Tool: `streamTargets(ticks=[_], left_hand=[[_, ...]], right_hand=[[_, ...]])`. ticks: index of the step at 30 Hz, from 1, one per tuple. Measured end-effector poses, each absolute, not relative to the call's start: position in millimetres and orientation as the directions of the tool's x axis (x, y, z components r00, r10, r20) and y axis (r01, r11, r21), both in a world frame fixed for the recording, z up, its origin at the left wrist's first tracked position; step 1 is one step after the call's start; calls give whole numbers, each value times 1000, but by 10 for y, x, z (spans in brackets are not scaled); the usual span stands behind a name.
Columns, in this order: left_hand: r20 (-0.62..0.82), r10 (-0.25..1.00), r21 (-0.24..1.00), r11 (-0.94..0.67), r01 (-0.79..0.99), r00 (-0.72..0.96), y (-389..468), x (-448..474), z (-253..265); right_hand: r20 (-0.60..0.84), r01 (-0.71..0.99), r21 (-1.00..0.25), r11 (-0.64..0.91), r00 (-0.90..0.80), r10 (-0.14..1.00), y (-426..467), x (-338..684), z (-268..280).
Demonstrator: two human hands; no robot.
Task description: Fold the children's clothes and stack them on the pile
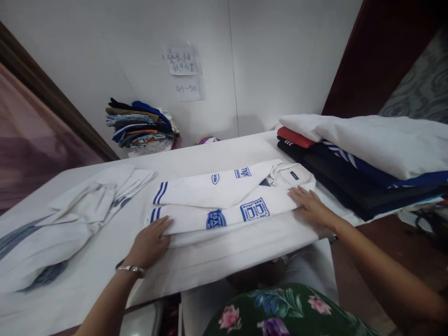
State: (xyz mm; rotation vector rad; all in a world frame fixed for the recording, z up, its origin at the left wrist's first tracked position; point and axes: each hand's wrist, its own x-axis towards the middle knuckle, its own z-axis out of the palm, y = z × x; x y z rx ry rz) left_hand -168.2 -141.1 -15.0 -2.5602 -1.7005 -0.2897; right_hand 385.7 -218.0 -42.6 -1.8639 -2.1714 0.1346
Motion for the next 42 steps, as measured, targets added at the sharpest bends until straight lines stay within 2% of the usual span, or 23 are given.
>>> streamTargets(ticks=[5,7,11,14,16,20,24,30,38,40,42], left_hand=[[262,852,132,-497,858,453,-1423,-1181,93],[281,821,82,-536,840,497,-1397,-838,159],[170,811,-93,-553,828,560,-1230,-337,129],[84,846,-183,-506,843,526,-1064,-252,37],[57,873,-202,-465,862,484,-982,-276,-4],[18,921,-197,-379,904,390,-910,-348,-21],[-61,955,-204,-297,933,290,-846,-401,-23],[-60,957,-222,-289,931,283,-771,-452,0],[-66,951,-203,-308,929,301,-954,-439,-81],[-127,949,-149,-306,940,288,-924,-484,-38],[-246,926,-45,-306,951,287,-833,-563,56]], right_hand=[[153,891,-322,320,-284,946,-2118,3291,-214],[134,868,-337,364,-339,931,-2034,3033,-189],[153,830,-286,480,-454,877,-1849,2633,-214],[191,824,-208,526,-493,849,-1692,2481,-244],[204,837,-168,520,-487,849,-1570,2439,-273],[226,863,-102,495,-465,856,-1347,2422,-369],[319,864,-52,500,-460,828,-1202,2399,-445],[404,854,54,517,-492,771,-1038,2366,-460],[375,815,-36,578,-525,764,-952,2504,-639],[364,809,-44,586,-533,764,-951,2511,-667],[371,805,-46,592,-537,758,-954,2508,-678]])
